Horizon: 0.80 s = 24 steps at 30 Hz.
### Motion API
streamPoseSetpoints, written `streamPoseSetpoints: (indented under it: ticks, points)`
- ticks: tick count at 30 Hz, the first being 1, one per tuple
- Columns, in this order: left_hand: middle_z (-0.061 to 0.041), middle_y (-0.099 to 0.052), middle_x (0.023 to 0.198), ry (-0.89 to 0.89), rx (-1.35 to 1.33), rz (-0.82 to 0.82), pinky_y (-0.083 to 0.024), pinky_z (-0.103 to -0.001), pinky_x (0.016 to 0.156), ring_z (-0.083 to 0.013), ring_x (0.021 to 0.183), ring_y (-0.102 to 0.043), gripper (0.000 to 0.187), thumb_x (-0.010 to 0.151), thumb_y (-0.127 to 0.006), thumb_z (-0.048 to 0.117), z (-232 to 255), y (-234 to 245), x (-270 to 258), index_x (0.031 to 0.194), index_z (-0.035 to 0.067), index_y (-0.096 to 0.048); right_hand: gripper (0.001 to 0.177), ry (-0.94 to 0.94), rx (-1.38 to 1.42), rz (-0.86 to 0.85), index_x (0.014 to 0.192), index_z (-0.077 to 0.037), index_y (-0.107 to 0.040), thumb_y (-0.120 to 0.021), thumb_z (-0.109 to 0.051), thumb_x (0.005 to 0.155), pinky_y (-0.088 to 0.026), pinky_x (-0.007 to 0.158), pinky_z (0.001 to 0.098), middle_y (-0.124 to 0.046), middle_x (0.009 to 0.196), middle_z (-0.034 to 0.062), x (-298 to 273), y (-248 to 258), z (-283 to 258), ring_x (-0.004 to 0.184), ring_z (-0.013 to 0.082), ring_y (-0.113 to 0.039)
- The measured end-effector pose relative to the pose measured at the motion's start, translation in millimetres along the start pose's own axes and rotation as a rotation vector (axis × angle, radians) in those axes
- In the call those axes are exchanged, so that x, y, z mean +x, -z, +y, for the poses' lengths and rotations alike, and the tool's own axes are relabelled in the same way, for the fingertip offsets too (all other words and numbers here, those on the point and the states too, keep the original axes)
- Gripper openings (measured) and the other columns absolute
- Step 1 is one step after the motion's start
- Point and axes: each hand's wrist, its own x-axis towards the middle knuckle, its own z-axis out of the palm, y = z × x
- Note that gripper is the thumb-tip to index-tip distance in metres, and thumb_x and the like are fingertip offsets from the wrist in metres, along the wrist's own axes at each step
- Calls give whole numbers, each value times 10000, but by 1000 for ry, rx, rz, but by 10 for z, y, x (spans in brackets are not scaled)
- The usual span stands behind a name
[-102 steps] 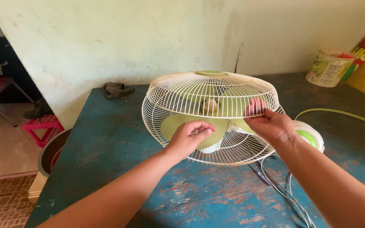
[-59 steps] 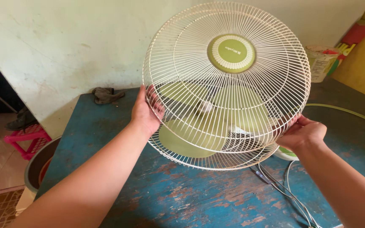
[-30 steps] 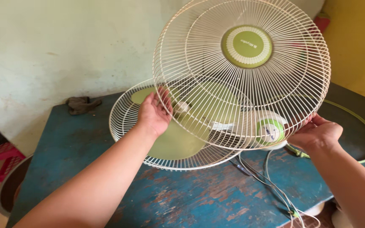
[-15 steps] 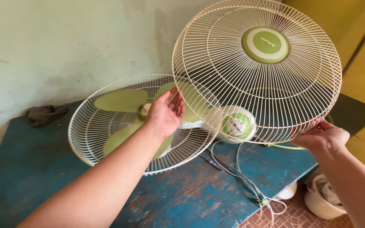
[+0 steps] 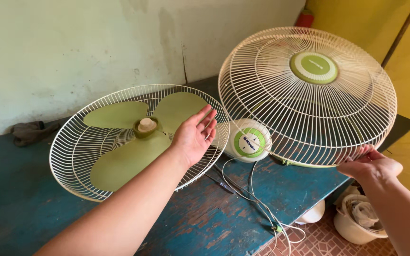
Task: The person removes the front grille of a table fan, unscrews the central nut, and detaches the fan blades from the motor shaft. The components are placed on the table.
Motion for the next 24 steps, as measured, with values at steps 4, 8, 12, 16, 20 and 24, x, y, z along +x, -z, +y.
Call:
streamPoseSetpoints:
  ticks: [4,8,12,16,20,24]
  points:
    - [52,-686,1218,-13,60,16,-459,-266,908,-78,1012,-591,294,966,-642,269,-27,59,-63,1242,199,-712,348,-1,6,51,743,-136,-516,-312,-227,1011,-500,826,400,-609,731,8,237,97,-76,664,123,-515]
    - [42,-690,1233,-41,116,24,-466,-273,909,-92,1028,-594,313,966,-627,275,-44,108,-104,1259,196,-705,356,-6,16,99,733,-146,-501,-316,-240,1023,-480,824,391,-579,706,-4,508,192,-147,650,117,-482]
    - [-18,-671,1325,-108,332,-66,-457,-333,978,-155,1133,-581,466,939,-612,310,-110,73,-192,1380,162,-641,366,-5,34,142,723,-156,-487,-320,-253,1035,-460,822,382,-550,681,-16,737,322,-181,635,111,-450]
    - [-74,-491,1522,-180,1208,-112,-316,-385,1185,-202,1415,-435,690,892,-693,368,-258,-8,-268,1504,161,-452,378,1,63,180,714,-166,-473,-324,-265,1047,-440,820,373,-521,656,-28,880,381,-264,620,104,-417]
    - [-175,-300,1608,-216,1964,-91,-211,-457,1193,-318,1488,-269,984,788,-825,290,-492,1,-267,1561,68,-258,392,4,86,208,704,-177,-459,-328,-278,1058,-420,817,364,-492,631,-40,945,357,-288,606,98,-385]
    - [-133,-498,1541,-222,2233,-36,-242,-521,1262,-285,1493,-398,627,910,-649,76,-678,43,-195,1499,66,-434,402,20,92,218,697,-183,-454,-329,-287,1065,-409,822,367,-481,615,-48,947,328,-293,599,94,-373]
